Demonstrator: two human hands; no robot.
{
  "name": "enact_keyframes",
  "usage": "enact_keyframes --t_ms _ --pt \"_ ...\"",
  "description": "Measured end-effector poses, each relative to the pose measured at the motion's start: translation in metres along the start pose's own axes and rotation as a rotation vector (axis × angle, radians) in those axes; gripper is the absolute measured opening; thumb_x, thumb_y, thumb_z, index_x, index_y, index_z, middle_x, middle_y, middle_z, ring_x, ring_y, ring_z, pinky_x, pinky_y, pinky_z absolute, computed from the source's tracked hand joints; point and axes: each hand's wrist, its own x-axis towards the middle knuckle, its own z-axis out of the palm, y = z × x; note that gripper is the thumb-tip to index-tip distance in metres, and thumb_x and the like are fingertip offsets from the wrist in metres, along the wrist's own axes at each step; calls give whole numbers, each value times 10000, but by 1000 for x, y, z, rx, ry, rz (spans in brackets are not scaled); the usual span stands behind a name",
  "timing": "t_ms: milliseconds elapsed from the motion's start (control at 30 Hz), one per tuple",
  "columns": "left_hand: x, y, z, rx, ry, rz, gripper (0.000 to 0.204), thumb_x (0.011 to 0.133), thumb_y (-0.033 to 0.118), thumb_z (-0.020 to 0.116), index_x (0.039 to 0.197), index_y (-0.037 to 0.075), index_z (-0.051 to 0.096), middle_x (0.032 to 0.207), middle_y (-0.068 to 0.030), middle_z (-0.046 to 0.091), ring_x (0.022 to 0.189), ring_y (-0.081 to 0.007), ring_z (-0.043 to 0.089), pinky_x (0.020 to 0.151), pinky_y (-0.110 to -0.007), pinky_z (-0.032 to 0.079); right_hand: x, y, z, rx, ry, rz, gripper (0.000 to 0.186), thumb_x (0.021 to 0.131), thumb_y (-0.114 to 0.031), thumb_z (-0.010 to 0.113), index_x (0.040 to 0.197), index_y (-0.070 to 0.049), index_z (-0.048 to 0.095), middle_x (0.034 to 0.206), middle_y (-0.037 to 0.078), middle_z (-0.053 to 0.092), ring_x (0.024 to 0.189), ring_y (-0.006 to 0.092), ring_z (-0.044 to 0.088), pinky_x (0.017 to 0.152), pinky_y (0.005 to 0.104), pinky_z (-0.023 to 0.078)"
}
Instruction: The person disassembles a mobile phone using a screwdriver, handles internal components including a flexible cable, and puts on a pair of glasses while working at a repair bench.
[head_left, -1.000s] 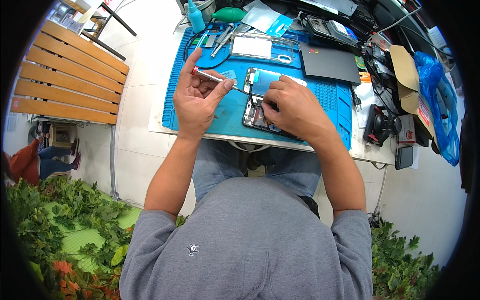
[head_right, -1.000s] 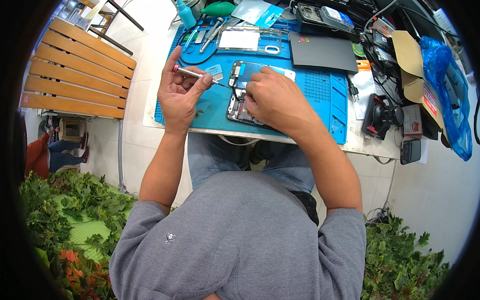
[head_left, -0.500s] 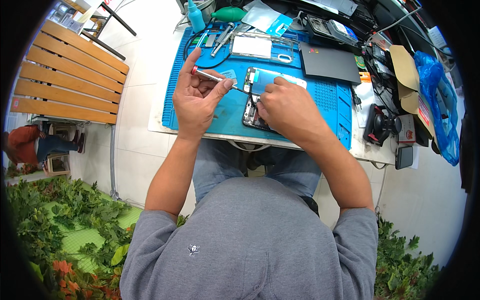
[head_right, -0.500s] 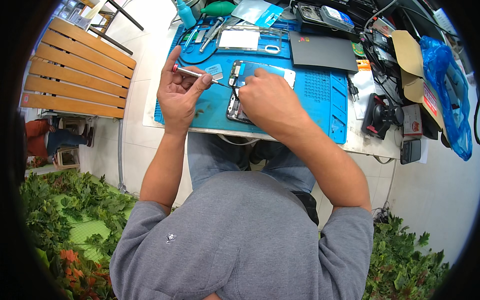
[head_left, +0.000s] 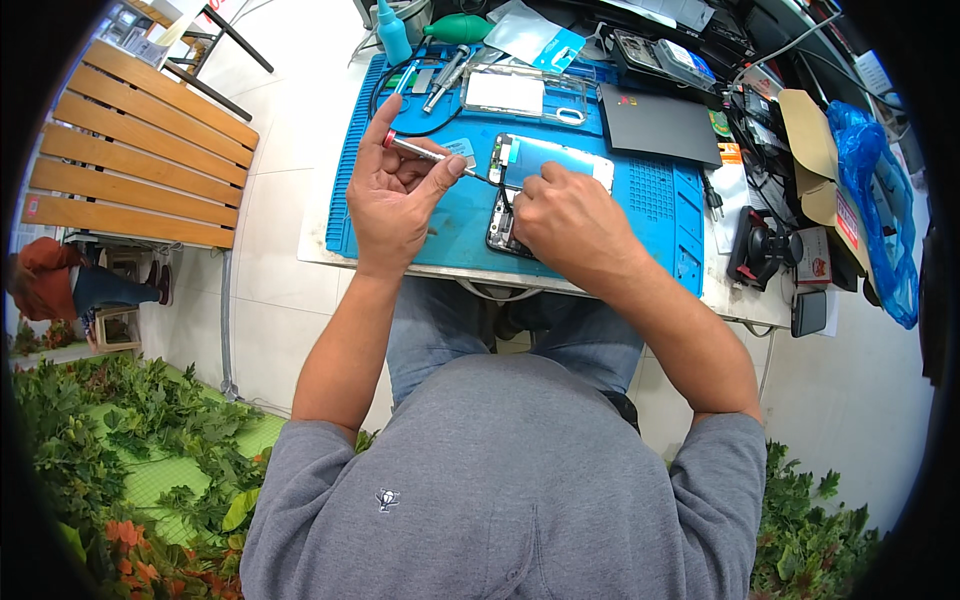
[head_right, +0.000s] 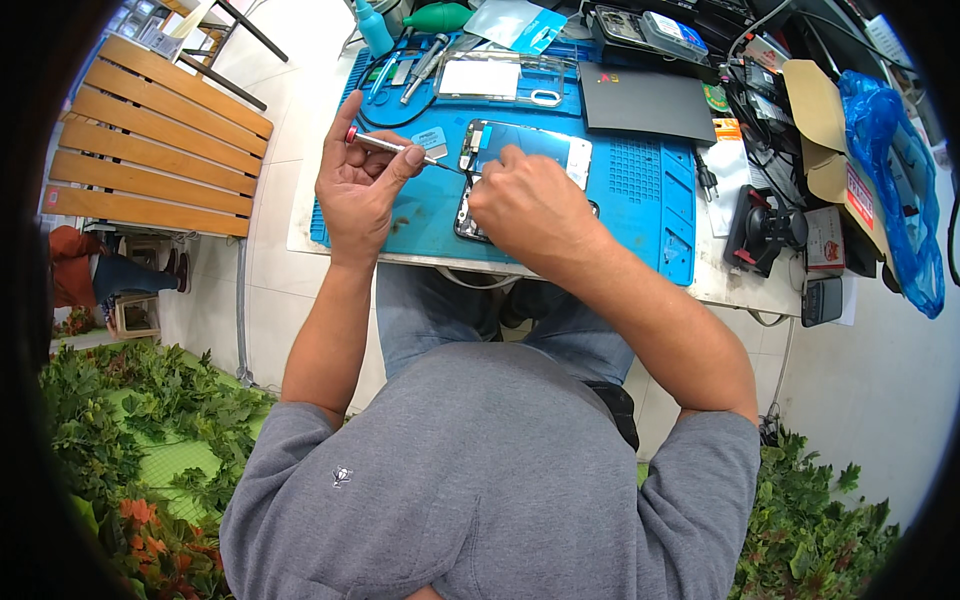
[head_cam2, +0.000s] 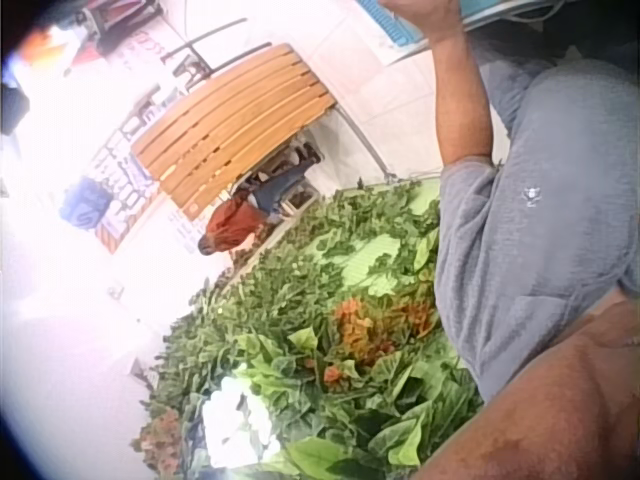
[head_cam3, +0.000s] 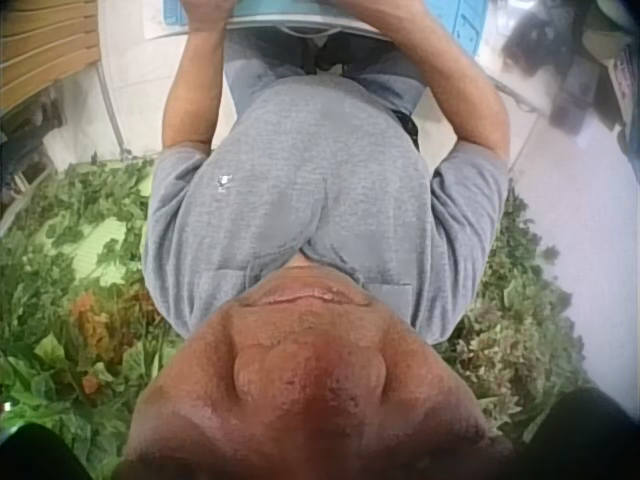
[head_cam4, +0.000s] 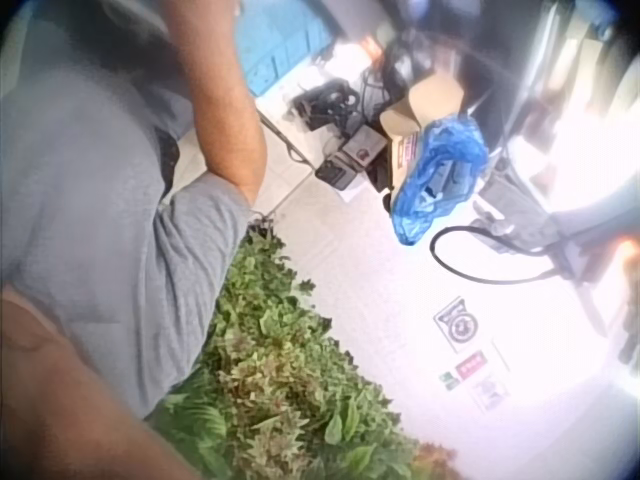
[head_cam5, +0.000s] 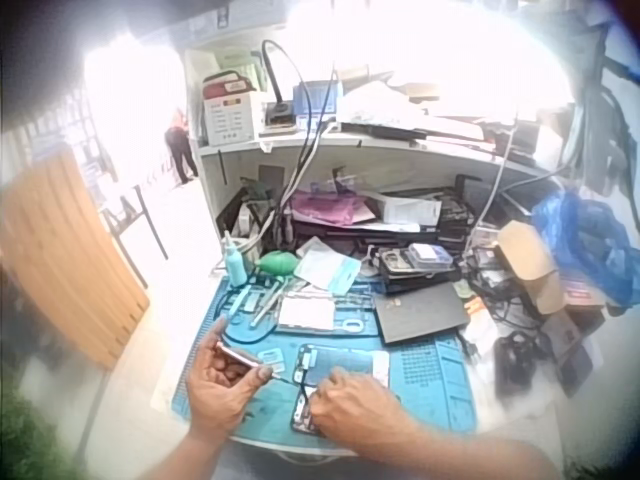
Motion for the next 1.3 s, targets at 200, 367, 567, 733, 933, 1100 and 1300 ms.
enact_keyframes --t_ms 200,367,567,733,933,1100,1300 --pt "0 -1 -2 7 3 -1 891 941 -22 906 1691 -5 425 1070 -113 786 960 -150 783 865 -284 662 2 -4 -2 -28 12 -38 95 833 -79 775 861 -4 827 892 135 805 912 260 757 747 365 647" --pt "-1 1 -4 7 6 -4 893 940 -22 907 1691 -3 425 1067 -112 785 955 -150 783 864 -283 663 5 -6 -3 -23 -6 -46 96 822 -54 781 864 24 820 890 162 798 904 274 763 734 380 660" --pt "-1 3 3 -19 -3 -25 874 965 -117 830 1712 1 391 1076 -116 765 977 -166 763 898 -329 676 -4 -2 -2 16 0 -20 120 853 -93 775 850 17 823 905 162 789 908 277 758 733 385 657" --pt "0 5 -2 10 9 -17 847 984 -79 832 1706 -6 396 1070 -113 761 964 -164 760 875 -323 663 3 -7 5 21 24 57 116 859 -115 784 831 -14 835 901 166 789 935 289 754 736 388 657" --pt "-3 5 3 58 12 -30 861 983 -56 848 1708 -14 387 1067 -118 768 979 -151 769 875 -316 684 -4 -1 0 62 47 21 100 830 -107 801 819 -11 824 891 163 794 924 297 751 741 401 654" --pt "-1 3 3 34 5 -13 860 988 -58 841 1713 -6 380 1072 -117 768 978 -154 771 869 -318 686 -4 -1 -9 145 -25 46 119 843 -92 775 876 11 823 940 157 778 959 299 750 782 419 646" --pt "0 8 1 118 40 48 788 1076 -28 739 1745 10 324 1100 -110 750 939 -135 734 829 -311 648 1 -6 -7 142 -2 42 105 835 -90 780 833 10 813 904 169 774 913 294 751 731 410 645"
